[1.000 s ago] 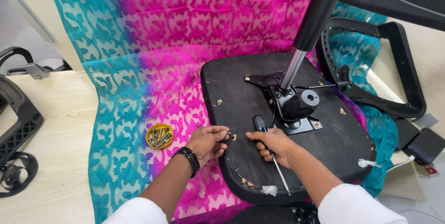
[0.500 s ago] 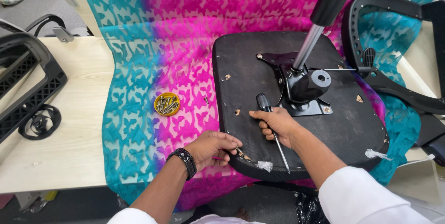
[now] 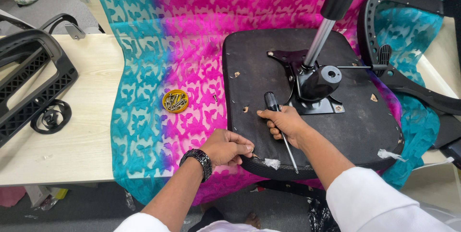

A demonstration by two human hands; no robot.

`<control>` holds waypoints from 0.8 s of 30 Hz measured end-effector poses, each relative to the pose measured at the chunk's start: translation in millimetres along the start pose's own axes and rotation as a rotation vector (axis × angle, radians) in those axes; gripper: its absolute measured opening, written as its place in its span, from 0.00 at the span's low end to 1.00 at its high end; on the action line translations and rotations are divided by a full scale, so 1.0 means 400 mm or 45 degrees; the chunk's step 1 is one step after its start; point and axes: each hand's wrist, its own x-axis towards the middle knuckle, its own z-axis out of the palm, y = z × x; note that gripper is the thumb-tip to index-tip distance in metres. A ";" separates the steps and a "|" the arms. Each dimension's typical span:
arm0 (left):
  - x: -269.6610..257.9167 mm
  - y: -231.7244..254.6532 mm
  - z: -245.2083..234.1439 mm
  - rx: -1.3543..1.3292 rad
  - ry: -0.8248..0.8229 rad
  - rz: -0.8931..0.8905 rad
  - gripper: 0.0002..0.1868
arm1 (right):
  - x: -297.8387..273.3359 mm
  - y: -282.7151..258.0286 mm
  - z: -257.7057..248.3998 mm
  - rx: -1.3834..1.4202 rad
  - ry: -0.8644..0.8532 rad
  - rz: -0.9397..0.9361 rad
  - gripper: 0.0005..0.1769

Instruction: The person uses a screwdriver to tighten screws into a black metal bracket attached to the underside of an office chair seat. They pick up screws from a small yellow container and insert them into the bracket, then tighten them with the screwdriver.

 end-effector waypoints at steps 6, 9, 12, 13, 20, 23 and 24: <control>-0.016 0.001 0.010 -0.171 -0.089 -0.091 0.14 | -0.014 0.007 0.005 -0.008 0.015 -0.060 0.12; -0.025 -0.008 0.019 -0.234 -0.093 -0.075 0.14 | -0.029 0.013 0.009 -0.027 0.050 -0.091 0.10; -0.030 -0.013 0.028 -0.272 -0.062 -0.072 0.14 | -0.043 0.014 0.014 -0.076 0.070 -0.122 0.10; -0.031 -0.014 0.030 -0.281 -0.062 -0.073 0.14 | -0.046 0.014 0.015 -0.087 0.071 -0.128 0.10; -0.026 -0.034 0.043 -0.272 0.008 -0.054 0.18 | -0.048 0.014 0.021 -0.158 0.094 -0.149 0.10; -0.021 -0.054 0.043 -0.296 -0.002 0.032 0.20 | -0.041 0.017 0.018 -0.150 0.075 -0.131 0.10; -0.018 -0.057 0.044 -0.266 0.007 0.062 0.20 | -0.039 0.016 0.017 -0.141 0.066 -0.110 0.10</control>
